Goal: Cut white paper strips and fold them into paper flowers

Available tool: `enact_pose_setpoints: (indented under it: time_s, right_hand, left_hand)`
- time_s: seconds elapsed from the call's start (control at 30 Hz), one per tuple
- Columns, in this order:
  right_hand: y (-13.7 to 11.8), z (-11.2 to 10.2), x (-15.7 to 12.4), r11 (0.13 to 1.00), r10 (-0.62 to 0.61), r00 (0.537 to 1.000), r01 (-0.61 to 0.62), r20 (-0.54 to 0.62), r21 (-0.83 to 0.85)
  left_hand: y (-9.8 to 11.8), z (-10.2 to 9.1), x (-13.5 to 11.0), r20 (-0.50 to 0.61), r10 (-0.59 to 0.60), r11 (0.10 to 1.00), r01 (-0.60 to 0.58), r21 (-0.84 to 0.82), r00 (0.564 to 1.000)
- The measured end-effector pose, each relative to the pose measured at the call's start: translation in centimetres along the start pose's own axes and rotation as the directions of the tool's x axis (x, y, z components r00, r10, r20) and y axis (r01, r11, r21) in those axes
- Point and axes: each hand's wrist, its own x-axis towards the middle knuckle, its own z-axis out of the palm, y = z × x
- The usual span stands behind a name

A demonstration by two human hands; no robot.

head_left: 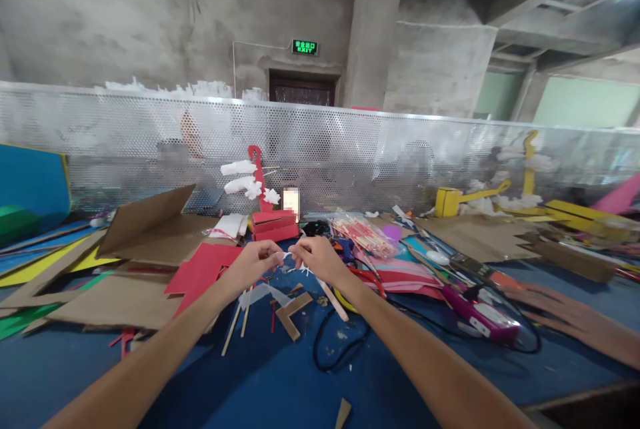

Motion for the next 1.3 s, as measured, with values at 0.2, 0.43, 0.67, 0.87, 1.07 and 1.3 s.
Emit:
enact_pose_setpoints:
  time_s: [0.2, 0.43, 0.67, 0.87, 1.07, 1.3]
  right_hand:
    - [0.2, 0.0, -0.2, 0.997, 0.033, 0.999, -0.033, 0.005, -0.071]
    - [-0.5, 0.1, -0.2, 0.994, -0.094, 0.996, 0.094, 0.006, 0.048]
    - [-0.7, 0.2, -0.2, 0.984, -0.169, 0.985, 0.167, -0.030, -0.057]
    - [-0.6, 0.2, -0.3, 0.978, -0.166, 0.986, 0.165, 0.007, -0.130]
    - [-0.6, 0.2, -0.3, 0.974, -0.156, 0.988, 0.156, 0.012, -0.163]
    - [-0.5, 0.1, -0.2, 0.966, -0.171, 0.985, 0.169, 0.011, -0.193]
  left_hand:
    - [0.2, -0.1, -0.1, 0.020, -0.027, 1.000, 0.027, -0.012, 0.999]
    - [-0.2, -0.2, 0.1, -0.010, -0.063, 0.995, 0.062, -0.076, 0.998]
    - [-1.0, -0.2, 0.1, 0.043, -0.053, 0.998, 0.055, -0.041, 0.998]
    - [-1.3, -0.2, 0.1, 0.059, -0.052, 0.998, 0.050, 0.036, 0.997]
    - [-0.8, -0.1, 0.0, 0.045, -0.041, 0.997, 0.038, 0.061, 0.998]
    - [-0.7, -0.2, -0.1, 0.044, -0.037, 0.995, 0.033, 0.092, 0.998]
